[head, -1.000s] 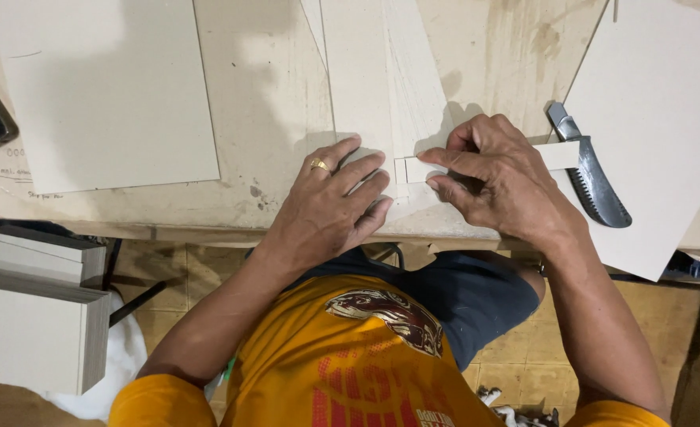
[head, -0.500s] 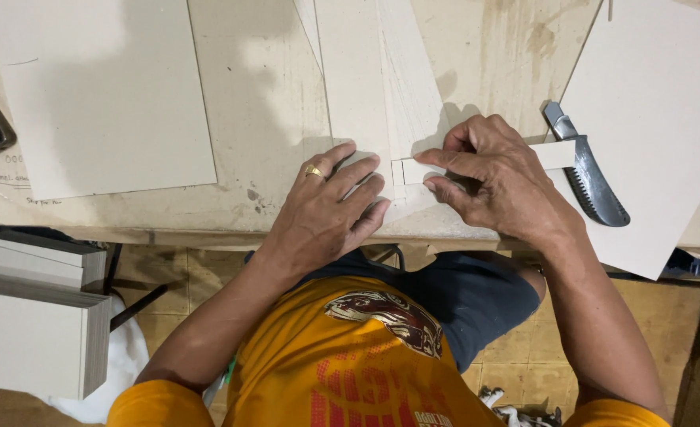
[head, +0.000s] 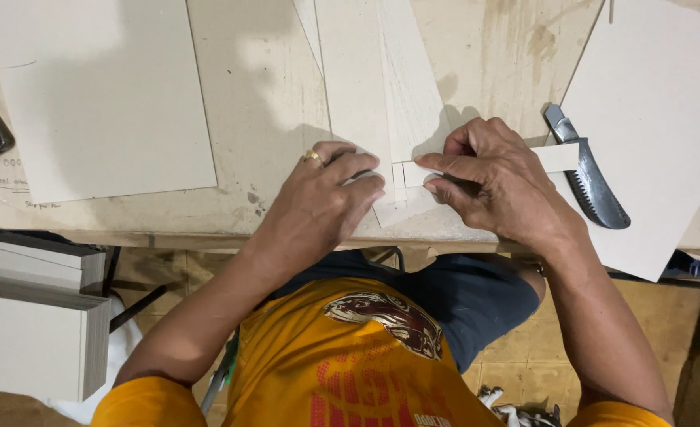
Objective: The person is measuring and cutting cardboard sheets into thin strips using a utility knife on a workbench.
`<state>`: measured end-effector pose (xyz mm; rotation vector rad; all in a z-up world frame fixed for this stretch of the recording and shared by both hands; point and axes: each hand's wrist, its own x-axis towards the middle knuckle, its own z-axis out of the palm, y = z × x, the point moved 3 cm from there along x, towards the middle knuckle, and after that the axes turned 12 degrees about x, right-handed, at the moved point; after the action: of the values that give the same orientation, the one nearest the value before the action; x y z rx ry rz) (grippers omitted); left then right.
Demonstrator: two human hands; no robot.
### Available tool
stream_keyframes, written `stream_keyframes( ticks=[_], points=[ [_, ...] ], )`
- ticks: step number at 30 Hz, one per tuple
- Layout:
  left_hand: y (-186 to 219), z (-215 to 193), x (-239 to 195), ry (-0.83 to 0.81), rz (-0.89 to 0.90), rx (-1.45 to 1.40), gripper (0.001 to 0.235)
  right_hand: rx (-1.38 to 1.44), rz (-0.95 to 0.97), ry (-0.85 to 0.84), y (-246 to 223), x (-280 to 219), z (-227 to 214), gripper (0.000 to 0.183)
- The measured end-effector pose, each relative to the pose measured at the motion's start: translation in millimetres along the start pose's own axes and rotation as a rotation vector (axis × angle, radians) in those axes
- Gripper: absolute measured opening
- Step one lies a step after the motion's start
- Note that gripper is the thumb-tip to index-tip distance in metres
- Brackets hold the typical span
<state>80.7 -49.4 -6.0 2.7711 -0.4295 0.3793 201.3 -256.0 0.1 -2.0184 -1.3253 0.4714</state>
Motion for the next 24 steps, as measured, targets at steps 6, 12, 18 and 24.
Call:
stream_keyframes(
  ticks=[6, 12, 18, 24],
  points=[
    [-13.4, -10.7, 14.9, 0.041, 0.070, -0.136, 0.015, -0.031, -0.025, 0.006, 0.3, -0.4, 1.6, 0.041],
    [-37.1, -27.7, 62.2, -0.424, -0.149, -0.071, 0.070, 0.064, 0.174, 0.034, -7.3, 14.4, -34.4, 0.041],
    [-60.0, -20.7, 81.3, -0.822, -0.226, -0.001, 0.123, -0.092, 0.153, 0.142, 38.6, 70.8, -71.4, 0.039],
    [-67.0, -3.8, 74.6, -0.713, -0.197, -0.064, 0.127, -0.225, 0.117, 0.060, 65.5, 131.6, -66.9, 0.035]
  ],
)
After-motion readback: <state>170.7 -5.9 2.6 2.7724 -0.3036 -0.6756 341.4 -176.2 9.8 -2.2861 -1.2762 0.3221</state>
